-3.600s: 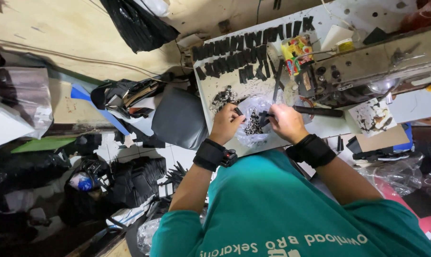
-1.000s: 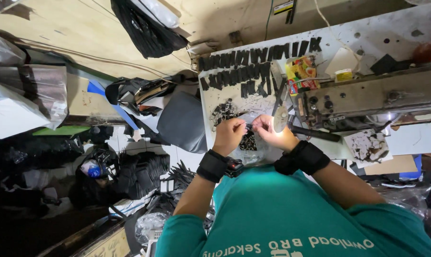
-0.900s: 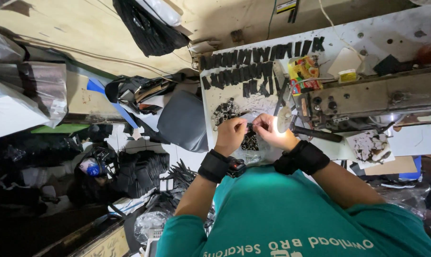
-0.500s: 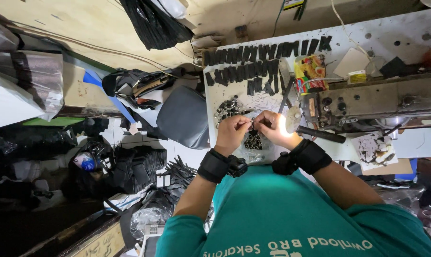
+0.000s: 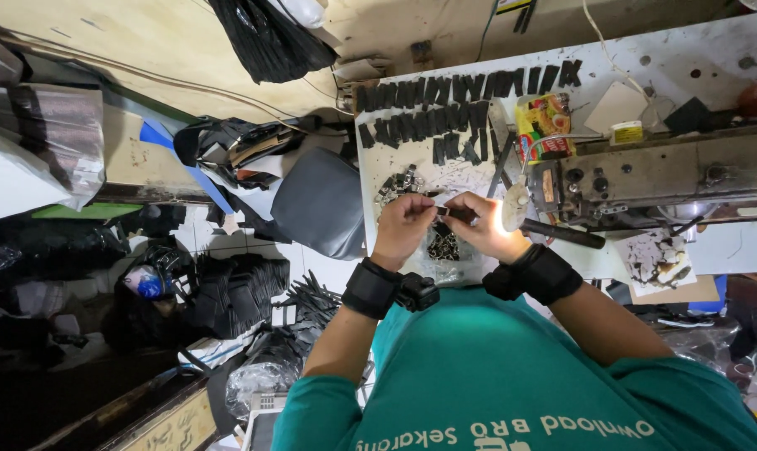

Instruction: Sorting and bagging small metal hardware studs on a workshop table

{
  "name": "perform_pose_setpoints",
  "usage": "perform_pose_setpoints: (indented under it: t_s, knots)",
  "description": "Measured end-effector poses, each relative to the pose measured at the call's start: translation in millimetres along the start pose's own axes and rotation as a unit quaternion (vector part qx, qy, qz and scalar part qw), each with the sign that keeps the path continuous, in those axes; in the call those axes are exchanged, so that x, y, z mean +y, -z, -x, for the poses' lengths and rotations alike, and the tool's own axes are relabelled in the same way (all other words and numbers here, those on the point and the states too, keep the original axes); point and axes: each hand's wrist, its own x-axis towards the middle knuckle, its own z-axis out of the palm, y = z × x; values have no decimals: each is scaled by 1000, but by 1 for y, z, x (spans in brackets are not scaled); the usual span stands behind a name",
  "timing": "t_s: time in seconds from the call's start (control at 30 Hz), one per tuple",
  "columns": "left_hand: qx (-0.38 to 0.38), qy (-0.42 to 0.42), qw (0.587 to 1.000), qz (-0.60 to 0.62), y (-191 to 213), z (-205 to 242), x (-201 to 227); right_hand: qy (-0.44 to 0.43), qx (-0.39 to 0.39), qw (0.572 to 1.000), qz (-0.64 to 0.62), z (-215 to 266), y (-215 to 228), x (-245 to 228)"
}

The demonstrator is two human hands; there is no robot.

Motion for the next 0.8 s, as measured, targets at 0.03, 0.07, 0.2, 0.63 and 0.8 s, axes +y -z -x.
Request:
perform_pose_setpoints:
  t_s: [0.03,0.07,0.2,0.63,0.8]
  knots:
    - [0,0,1000,0,0,0,-4,0,0,1000,0,-1,1,-2]
    - [-6,-12,1000,3,0,-1,-8,0,2,1000,0,-2,1,-4]
    - [-35,-5,995,95,-6,5,-9,-21,11,1000,-18,4,7,-4]
    - [48,-101,993,-34,-9,2,-4,38,-56,998,-11,6,8,3]
    - [36,-133,983,-121,-16,4,-10,37,-48,998,-6,4,16,0]
